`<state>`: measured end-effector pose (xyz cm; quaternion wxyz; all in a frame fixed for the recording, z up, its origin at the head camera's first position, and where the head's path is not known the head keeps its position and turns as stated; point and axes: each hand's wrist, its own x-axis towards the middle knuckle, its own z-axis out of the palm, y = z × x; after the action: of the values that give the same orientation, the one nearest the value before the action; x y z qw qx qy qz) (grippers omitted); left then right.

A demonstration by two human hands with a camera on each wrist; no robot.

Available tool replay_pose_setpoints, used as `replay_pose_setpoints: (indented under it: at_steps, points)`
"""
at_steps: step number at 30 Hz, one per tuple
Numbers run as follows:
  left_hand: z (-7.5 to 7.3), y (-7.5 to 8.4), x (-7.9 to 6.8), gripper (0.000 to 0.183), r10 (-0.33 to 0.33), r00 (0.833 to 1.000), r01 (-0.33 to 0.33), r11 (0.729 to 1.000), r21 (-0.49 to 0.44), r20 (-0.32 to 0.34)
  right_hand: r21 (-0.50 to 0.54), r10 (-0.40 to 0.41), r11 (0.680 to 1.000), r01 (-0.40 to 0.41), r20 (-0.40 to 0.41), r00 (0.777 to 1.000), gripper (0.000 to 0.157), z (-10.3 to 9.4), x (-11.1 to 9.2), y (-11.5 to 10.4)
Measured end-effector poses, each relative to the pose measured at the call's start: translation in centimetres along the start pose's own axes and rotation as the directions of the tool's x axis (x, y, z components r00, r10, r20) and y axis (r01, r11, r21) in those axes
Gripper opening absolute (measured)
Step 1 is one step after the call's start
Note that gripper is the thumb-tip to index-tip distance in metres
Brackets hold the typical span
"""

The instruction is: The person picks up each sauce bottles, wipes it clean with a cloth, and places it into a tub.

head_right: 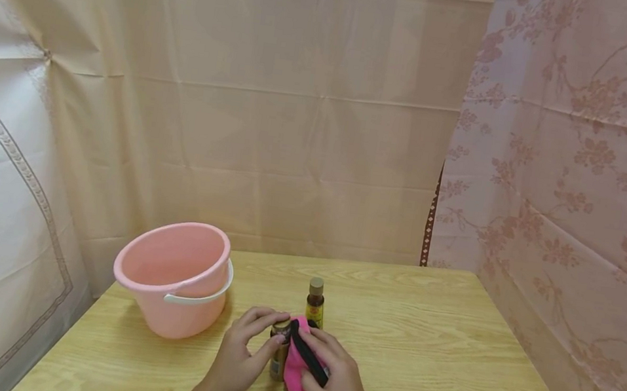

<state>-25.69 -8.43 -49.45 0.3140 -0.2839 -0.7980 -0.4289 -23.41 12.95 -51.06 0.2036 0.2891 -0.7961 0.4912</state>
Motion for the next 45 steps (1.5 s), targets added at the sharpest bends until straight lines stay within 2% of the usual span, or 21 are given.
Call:
replay_pose_setpoints:
  at_steps: [9,19,36,45]
  points:
    - [-0.02,0.1,-0.15,0.036,-0.005,1.0,0.004,1.0,-0.006,-0.015,-0.026,0.075,0.997,-0.074,0.034,0.997,0.074,0.23,-0.19,0.49]
    - [0.0,0.25,-0.09,0.038,0.0,1.0,-0.001,1.0,-0.008,-0.031,-0.119,0.155,0.983,-0.142,0.106,0.982,0.072,0.35,-0.36,0.69]
    - [-0.01,0.3,-0.04,0.037,-0.007,0.999,0.007,1.0,0.013,-0.042,-0.143,0.154,0.98,-0.136,0.124,0.98,0.073,0.33,-0.43,0.97]
    - [-0.04,0.08,-0.04,0.035,-0.006,0.999,0.006,1.0,0.001,-0.031,-0.102,0.137,0.987,-0.126,0.111,0.984,0.073,0.18,-0.35,0.57]
